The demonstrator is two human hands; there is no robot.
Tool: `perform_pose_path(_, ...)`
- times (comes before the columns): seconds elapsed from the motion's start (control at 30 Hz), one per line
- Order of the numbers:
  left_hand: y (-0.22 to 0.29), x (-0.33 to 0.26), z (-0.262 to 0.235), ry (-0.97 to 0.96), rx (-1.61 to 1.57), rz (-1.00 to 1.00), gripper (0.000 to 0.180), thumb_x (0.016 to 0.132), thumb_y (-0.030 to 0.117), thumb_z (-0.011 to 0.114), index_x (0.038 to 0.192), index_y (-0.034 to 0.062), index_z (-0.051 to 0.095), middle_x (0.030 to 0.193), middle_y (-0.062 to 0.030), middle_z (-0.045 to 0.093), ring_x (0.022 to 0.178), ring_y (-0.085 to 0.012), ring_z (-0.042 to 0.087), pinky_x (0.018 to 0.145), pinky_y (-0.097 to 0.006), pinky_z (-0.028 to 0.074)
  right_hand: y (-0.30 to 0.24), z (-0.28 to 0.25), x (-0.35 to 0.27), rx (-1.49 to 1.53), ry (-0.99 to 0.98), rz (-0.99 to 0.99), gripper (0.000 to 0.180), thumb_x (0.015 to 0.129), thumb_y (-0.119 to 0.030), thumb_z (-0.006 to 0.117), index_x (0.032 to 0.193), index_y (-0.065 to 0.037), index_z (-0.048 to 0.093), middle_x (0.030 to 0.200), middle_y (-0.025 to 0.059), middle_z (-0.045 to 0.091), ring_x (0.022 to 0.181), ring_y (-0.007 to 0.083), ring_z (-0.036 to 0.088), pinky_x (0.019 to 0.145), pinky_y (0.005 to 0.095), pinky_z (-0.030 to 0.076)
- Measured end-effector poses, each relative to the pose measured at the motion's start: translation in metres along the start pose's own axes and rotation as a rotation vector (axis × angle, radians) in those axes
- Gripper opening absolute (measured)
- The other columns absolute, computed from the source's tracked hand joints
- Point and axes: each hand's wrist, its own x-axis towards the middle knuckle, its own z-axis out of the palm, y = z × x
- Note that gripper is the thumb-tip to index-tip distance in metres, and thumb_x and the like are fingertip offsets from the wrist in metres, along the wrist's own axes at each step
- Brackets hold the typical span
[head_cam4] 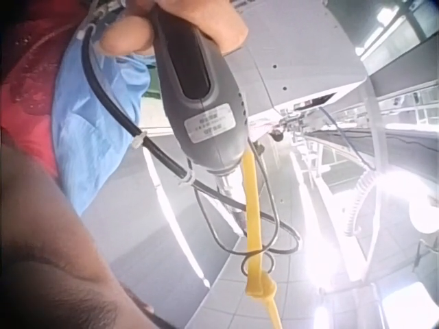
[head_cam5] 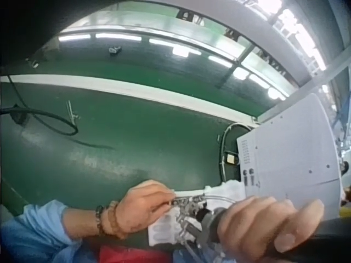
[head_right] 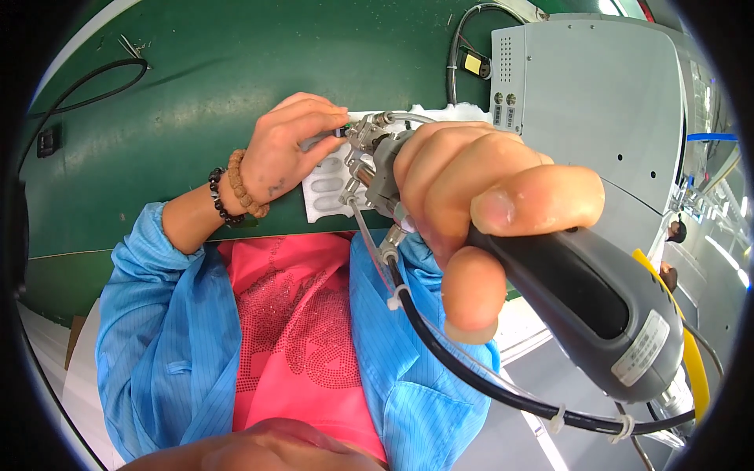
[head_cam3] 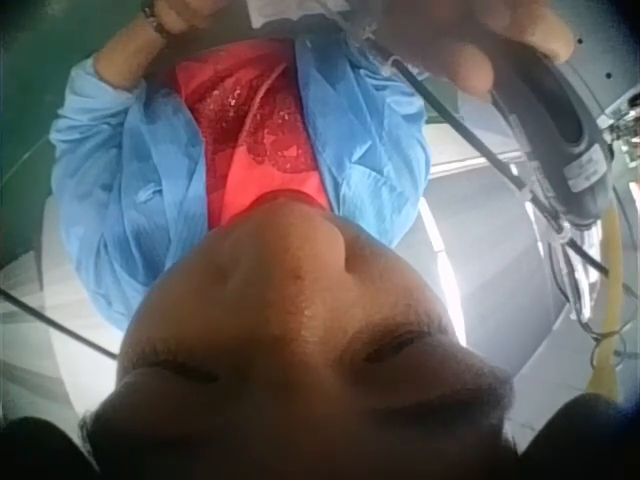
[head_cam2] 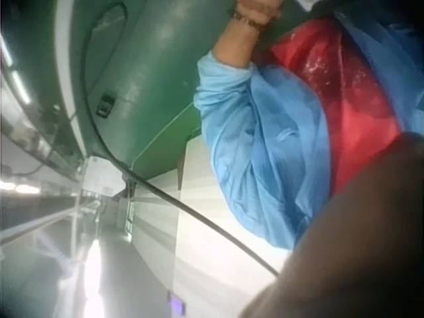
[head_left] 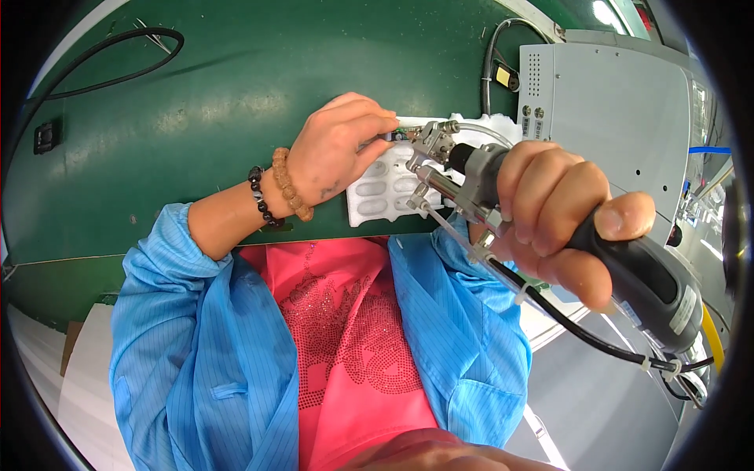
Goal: The person assembles small electronic circuit boards into white plastic housings using a pneumatic hand tool.
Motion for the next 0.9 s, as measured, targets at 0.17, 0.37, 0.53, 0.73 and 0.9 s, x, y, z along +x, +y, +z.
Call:
perform_pose_path(0.17, 0.003, 0.002, 0.003, 0.003, 0.002, 0.027, 0.024, 0.073, 0.001, 0.074, 0.097, -0.0011, 0.068, 0.096, -0.0120, 0.067, 0.091, -0.0299, 0.063, 0.080, -0.038, 0.053, -0.006, -0.006, -0.001, -0.012, -0.044, -0.006, 0.050, 0.091, -0.051, 0.063, 0.117, -0.012, 0.047, 0.071, -0.0034, 0.054, 0.056, 0.0080, 0.055, 0.049, 0.0236, 0.043)
perform_pose_path(0.37, 0.001, 0.001, 0.003, 0.012, 0.013, 0.047, 0.023, 0.074, 0.002, 0.073, 0.096, -0.0011, 0.069, 0.096, -0.0119, 0.067, 0.091, -0.0296, 0.063, 0.080, -0.038, 0.053, -0.007, -0.009, -0.002, -0.003, -0.067, 0.010, 0.051, 0.090, -0.052, 0.063, 0.118, -0.012, 0.048, 0.071, -0.0034, 0.055, 0.056, 0.0077, 0.054, 0.049, 0.0233, 0.043)
perform_pose_path(0.53, 0.001, 0.002, 0.003, 0.008, 0.005, 0.039, 0.023, 0.074, 0.001, 0.073, 0.097, -0.0011, 0.069, 0.096, -0.0121, 0.067, 0.091, -0.0300, 0.063, 0.080, -0.038, 0.053, -0.007, -0.009, -0.002, 0.007, -0.068, 0.018, 0.051, 0.090, -0.052, 0.063, 0.118, -0.012, 0.048, 0.071, -0.0035, 0.054, 0.056, 0.0077, 0.054, 0.050, 0.0234, 0.043)
perform_pose_path(0.73, 0.002, 0.006, 0.003, -0.009, -0.001, 0.048, 0.023, 0.074, 0.002, 0.073, 0.096, -0.0015, 0.069, 0.096, -0.0118, 0.066, 0.092, -0.0299, 0.062, 0.081, -0.038, 0.053, -0.011, -0.008, -0.001, -0.031, -0.050, 0.024, 0.050, 0.090, -0.052, 0.063, 0.118, -0.013, 0.048, 0.071, -0.0038, 0.054, 0.056, 0.0080, 0.054, 0.050, 0.0237, 0.042)
perform_pose_path(0.9, -0.001, -0.001, -0.007, -0.016, 0.056, -0.007, 0.031, 0.071, -0.001, 0.076, 0.101, 0.0018, 0.069, 0.099, -0.0105, 0.069, 0.094, -0.0292, 0.064, 0.080, -0.036, 0.054, 0.006, -0.007, 0.000, 0.049, -0.052, 0.019, 0.048, 0.091, -0.050, 0.062, 0.116, -0.013, 0.048, 0.070, -0.0039, 0.054, 0.056, 0.0079, 0.053, 0.050, 0.0238, 0.042)
